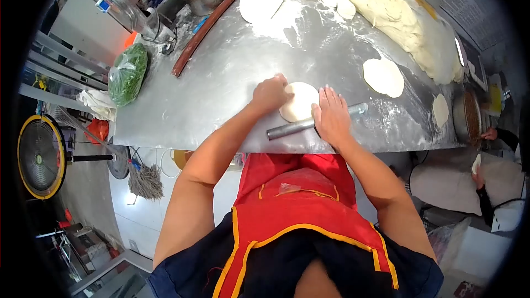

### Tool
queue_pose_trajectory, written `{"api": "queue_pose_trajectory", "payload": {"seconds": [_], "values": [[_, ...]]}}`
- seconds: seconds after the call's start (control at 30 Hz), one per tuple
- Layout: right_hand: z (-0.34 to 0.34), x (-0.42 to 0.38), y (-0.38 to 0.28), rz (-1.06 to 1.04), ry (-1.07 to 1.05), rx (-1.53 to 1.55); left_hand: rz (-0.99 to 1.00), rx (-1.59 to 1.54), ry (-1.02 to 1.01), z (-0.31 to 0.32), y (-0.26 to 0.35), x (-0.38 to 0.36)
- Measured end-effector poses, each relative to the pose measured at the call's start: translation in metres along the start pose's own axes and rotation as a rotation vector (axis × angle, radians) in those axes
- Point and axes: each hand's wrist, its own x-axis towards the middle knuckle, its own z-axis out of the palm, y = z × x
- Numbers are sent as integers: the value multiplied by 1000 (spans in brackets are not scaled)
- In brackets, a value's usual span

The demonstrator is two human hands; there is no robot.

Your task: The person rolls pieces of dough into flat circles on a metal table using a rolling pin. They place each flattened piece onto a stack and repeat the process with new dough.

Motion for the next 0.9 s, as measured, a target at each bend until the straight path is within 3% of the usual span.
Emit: {"api": "queue_pose_trajectory", "payload": {"seconds": [0.03, 0.1, 0.2, 0.3, 0.43, 0.53, 0.63, 0.73, 0.77, 0.8, 0.83, 0.9], "values": [[2, 17, 0, -12, 15, 6, -22, -40, -90, 4, -8, 8], [13, 56, -1, -20, 104, 58, 24, 14, 19, 1, -7, 18], [25, 123, -2, 43, 6, 126, 17, -30, 86, -6, 5, 35], [18, 132, -6, -28, -89, 204, -27, -36, 146, 9, 10, 50], [-7, 21, 12, -220, -24, 109, 95, -8, -32, -1, -9, 34], [-20, -17, 23, -240, -49, 120, -13, -380, -57, -1, -28, 26], [0, 47, 7, -140, 2, 135, 28, -329, -262, 7, -30, 41], [22, 105, 3, -58, -23, 125, 28, -31, -85, -7, 18, 38], [25, 114, 4, -50, -33, 147, -131, 9, -160, -6, 26, 43], [29, 120, 5, -42, -40, 170, -91, 47, -147, -8, 24, 45], [35, 103, 10, -91, -11, 258, -52, 88, -142, -10, 18, 42], [3, 47, 12, -256, 9, 148, 36, 102, -100, -15, 3, 27]]}}
